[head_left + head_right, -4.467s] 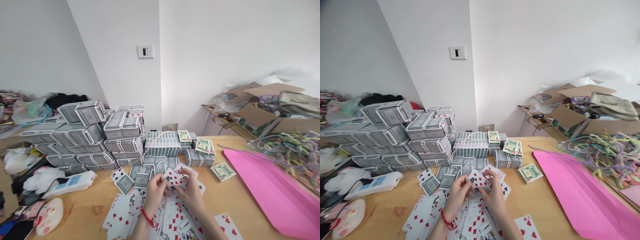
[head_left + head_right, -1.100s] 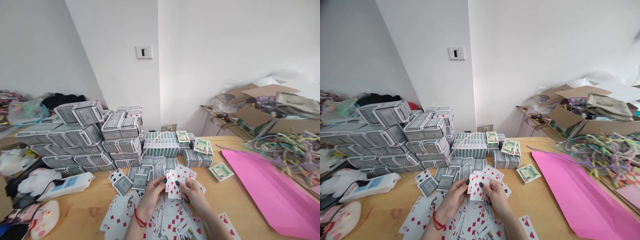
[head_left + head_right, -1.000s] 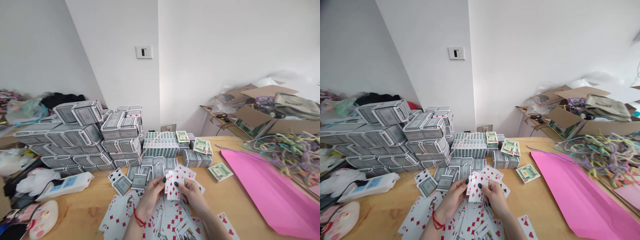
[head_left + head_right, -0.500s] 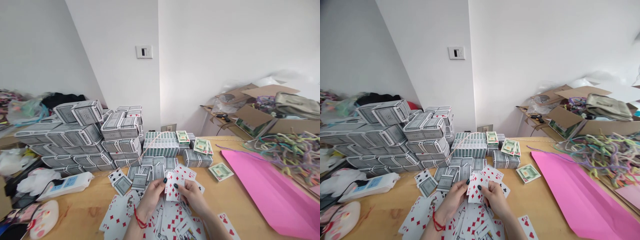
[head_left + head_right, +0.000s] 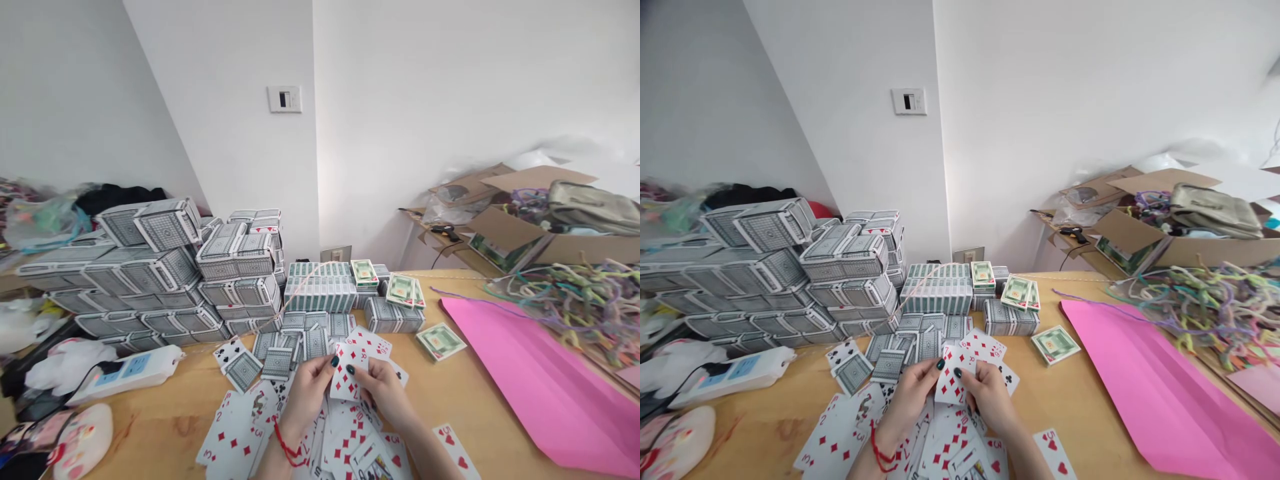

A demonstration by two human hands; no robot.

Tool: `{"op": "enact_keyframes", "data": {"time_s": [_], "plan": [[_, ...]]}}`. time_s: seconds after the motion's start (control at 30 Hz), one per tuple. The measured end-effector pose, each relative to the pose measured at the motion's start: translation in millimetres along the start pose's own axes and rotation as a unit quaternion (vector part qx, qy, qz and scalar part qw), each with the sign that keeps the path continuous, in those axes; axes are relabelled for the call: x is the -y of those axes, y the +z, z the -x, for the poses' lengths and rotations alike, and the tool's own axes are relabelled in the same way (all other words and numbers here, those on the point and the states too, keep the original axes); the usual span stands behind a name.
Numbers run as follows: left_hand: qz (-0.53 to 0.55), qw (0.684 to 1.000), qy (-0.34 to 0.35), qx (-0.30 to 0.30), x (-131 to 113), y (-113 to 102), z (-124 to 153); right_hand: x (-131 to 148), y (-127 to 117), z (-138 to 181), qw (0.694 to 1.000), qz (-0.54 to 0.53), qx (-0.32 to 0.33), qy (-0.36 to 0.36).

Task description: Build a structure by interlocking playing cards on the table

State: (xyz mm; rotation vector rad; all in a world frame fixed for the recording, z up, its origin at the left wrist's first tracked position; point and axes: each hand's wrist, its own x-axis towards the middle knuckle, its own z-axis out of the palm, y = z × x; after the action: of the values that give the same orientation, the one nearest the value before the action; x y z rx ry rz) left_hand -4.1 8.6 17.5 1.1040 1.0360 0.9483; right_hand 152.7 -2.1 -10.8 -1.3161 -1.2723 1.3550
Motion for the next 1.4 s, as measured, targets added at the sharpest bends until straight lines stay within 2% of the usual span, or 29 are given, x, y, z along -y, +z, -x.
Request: {"op": "enact_keyframes", "data": {"time_s": [0.13, 0.47, 0.63, 0.9, 1.07, 1.17, 1.3, 1.4], "plan": [[-0.048, 0.998, 0.006, -0.030, 1.0, 0.9, 0.2, 2.0, 1.0, 0.0, 1.000, -0.001, 0.001, 0.003], [-0.047, 0.996, 0.008, -0.072, 9.6, 2.6, -0.7, 3.0, 0.1, 1.9, 1.000, -0.004, 0.004, 0.011], [-0.088, 0.991, 0.025, -0.099, 17.1, 1.2, -3.1, 2.8, 3.2, 2.0, 1.000, -0.003, 0.006, 0.016], [-0.220, 0.961, 0.083, -0.148, 12.0, 9.5, 1.3, 8.4, 8.3, 5.1, 1.000, 0.016, 0.005, 0.010], [-0.230, 0.956, 0.082, -0.165, 9.0, 13.2, 3.9, 10.8, 10.9, 4.7, 0.999, 0.029, -0.017, 0.010], [-0.179, 0.970, 0.069, -0.146, 7.3, 10.9, 5.3, 11.2, 9.8, 3.8, 0.999, -0.010, -0.026, 0.019], [-0.103, 0.992, 0.037, -0.066, 2.4, 6.2, 8.5, 11.8, 6.4, 2.7, 0.997, -0.055, -0.044, 0.032], [-0.096, 0.995, 0.025, -0.022, -0.8, 3.2, 9.8, 11.6, 5.2, 1.7, 0.997, -0.061, -0.039, 0.034]]}}
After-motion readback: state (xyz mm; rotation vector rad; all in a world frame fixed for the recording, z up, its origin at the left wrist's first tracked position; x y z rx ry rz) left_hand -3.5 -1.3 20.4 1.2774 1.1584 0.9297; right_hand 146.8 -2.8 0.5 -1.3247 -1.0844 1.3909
